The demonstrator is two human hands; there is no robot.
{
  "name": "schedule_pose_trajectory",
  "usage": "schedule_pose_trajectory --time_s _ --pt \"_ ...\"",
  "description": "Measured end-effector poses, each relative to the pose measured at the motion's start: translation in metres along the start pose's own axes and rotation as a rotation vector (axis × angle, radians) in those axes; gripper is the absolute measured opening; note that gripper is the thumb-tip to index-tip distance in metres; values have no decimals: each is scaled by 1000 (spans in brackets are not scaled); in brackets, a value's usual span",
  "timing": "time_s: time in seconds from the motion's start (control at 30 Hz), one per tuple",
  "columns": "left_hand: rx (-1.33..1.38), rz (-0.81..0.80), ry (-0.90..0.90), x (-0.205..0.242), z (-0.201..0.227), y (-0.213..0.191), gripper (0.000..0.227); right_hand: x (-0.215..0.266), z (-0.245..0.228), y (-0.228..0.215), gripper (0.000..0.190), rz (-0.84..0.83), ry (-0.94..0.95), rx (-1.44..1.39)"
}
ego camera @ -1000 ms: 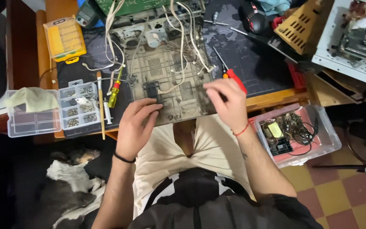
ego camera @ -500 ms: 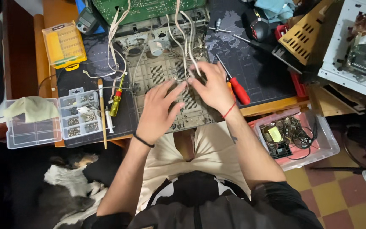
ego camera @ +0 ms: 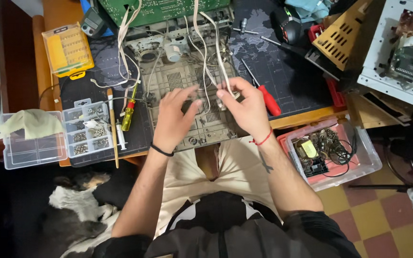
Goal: The person disassembles an electronic device by disconnecting ribbon cables and wires, removing a circuit board with a screwdriver, and placing components into a plastic container. They handle multiple wires and connectors, using a red-handled screwdriver to loosen screws before removing parts.
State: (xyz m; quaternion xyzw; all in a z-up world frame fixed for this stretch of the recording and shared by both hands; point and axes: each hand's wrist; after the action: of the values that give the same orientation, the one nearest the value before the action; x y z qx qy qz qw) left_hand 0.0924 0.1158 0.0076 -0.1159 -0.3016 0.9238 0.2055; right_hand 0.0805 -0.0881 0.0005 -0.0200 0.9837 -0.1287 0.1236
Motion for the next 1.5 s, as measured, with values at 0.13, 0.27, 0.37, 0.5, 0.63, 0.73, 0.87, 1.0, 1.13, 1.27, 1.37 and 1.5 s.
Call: schedule_pose_trajectory --time_s 0.13,0.27,0.37,0.5,0.63,0.73,0.87,1.0,1.13,1.27,1.37,1.5 --pt "388 -109 -60 -3 19 0 46 3 -18 -5 13 7 13 -111" --pt "655 -105 -84 -14 6 13 63 15 0 5 15 4 70 -157" --pt "813 -57 -175 -15 8 11 58 19 8 13 16 -12 92 -182" --pt "934 -105 -241 -12 -8 11 39 19 -20 15 16 -186 50 -145" --pt "911 -41 -211 -12 -28 1 19 14 -40 8 15 -289 -32 9" --pt "895 73 -239 -2 6 -19 22 7 -12 -2 10 -185 -160 165" --pt "832 175 -148 7 13 -28 23 -15 22 -18 9 -165 -245 401" --pt "809 196 -85 12 9 -32 30 -31 24 -26 8 -164 -178 841" --pt "709 264 -108 15 11 -36 24 -51 12 -9 28 -289 -135 765" --pt "661 286 -108 19 13 -43 21 -62 7 6 45 -349 -66 823" --pt "634 313 -100 22 11 -44 17 -69 19 7 51 -320 -84 938" --pt "592 311 -82 24 11 -46 15 -79 41 2 14 -229 -156 996"
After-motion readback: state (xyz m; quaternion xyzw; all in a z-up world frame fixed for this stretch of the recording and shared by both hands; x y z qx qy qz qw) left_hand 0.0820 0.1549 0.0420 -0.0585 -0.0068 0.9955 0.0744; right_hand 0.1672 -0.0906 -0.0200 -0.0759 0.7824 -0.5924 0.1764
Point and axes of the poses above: each hand's wrist, its own x-axis away from the middle knuckle, its own y-axis out of the palm, z = x × y, and after that the axes turned 9 degrees about -z, right-handed
